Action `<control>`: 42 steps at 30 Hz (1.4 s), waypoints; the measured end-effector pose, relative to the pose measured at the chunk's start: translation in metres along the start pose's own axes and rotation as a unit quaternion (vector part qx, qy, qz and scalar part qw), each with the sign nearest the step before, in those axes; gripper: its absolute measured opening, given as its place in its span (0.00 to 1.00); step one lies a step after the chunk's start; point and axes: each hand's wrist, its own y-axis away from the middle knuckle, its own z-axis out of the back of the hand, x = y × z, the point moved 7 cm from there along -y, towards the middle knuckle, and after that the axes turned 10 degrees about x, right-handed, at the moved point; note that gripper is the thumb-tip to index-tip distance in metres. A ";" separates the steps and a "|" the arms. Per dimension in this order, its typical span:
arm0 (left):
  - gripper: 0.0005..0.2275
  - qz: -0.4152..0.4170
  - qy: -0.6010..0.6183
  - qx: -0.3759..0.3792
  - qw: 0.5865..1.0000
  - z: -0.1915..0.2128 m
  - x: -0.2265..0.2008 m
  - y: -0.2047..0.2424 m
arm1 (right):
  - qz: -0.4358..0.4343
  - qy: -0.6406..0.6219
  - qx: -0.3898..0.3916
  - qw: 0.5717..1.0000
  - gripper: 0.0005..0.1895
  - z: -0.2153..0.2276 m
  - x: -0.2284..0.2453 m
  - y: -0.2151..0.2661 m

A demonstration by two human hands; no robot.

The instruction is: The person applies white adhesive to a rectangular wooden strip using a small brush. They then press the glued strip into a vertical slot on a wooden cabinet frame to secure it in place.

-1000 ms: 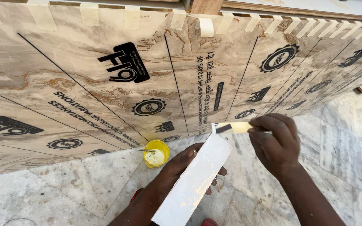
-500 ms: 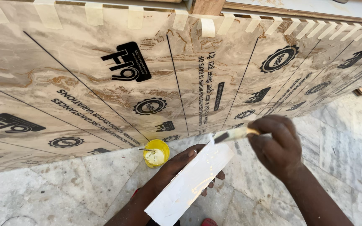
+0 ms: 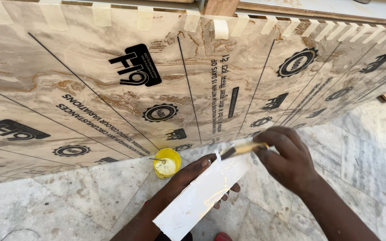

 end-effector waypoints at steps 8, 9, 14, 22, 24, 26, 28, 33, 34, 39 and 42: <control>0.28 0.005 0.011 -0.011 1.000 0.010 0.007 -0.003 | -0.021 -0.016 -0.001 1.000 0.09 0.006 0.003 0.007; 0.28 0.007 0.026 -0.006 1.000 0.012 0.009 -0.004 | -0.008 -0.027 0.007 1.000 0.07 0.005 0.007 0.009; 0.27 -0.003 0.038 0.013 0.999 0.013 0.010 -0.004 | -0.092 0.039 -0.038 0.994 0.09 0.011 -0.028 0.016; 0.29 0.004 0.033 0.002 0.999 0.011 0.008 -0.006 | -0.066 0.028 -0.031 0.997 0.09 0.001 -0.008 0.030; 0.29 0.008 0.013 -0.009 1.000 0.011 0.007 -0.007 | -0.113 0.037 -0.066 0.991 0.09 0.011 -0.021 0.034; 0.29 0.004 0.008 -0.010 1.000 0.010 0.005 -0.007 | -0.086 0.045 -0.070 0.993 0.11 0.004 -0.011 0.034; 0.29 0.000 0.000 -0.014 1.000 0.012 0.006 -0.007 | -0.060 0.045 -0.052 0.996 0.11 -0.002 -0.004 0.033; 0.30 -0.012 -0.011 -0.013 1.000 0.012 0.002 -0.007 | -0.128 0.040 -0.067 0.989 0.09 0.018 -0.015 0.037; 0.31 -0.017 -0.026 -0.017 0.999 0.013 0.000 -0.008 | -0.114 0.028 -0.082 0.990 0.10 0.017 -0.012 0.035; 0.34 -0.018 -0.046 -0.070 0.996 0.015 -0.002 -0.005 | -0.149 0.011 -0.002 0.989 0.10 -0.007 -0.001 0.038; 0.34 -0.022 -0.044 -0.070 0.996 0.013 -0.006 -0.007 | -0.171 0.001 -0.088 0.981 0.10 0.009 -0.009 0.043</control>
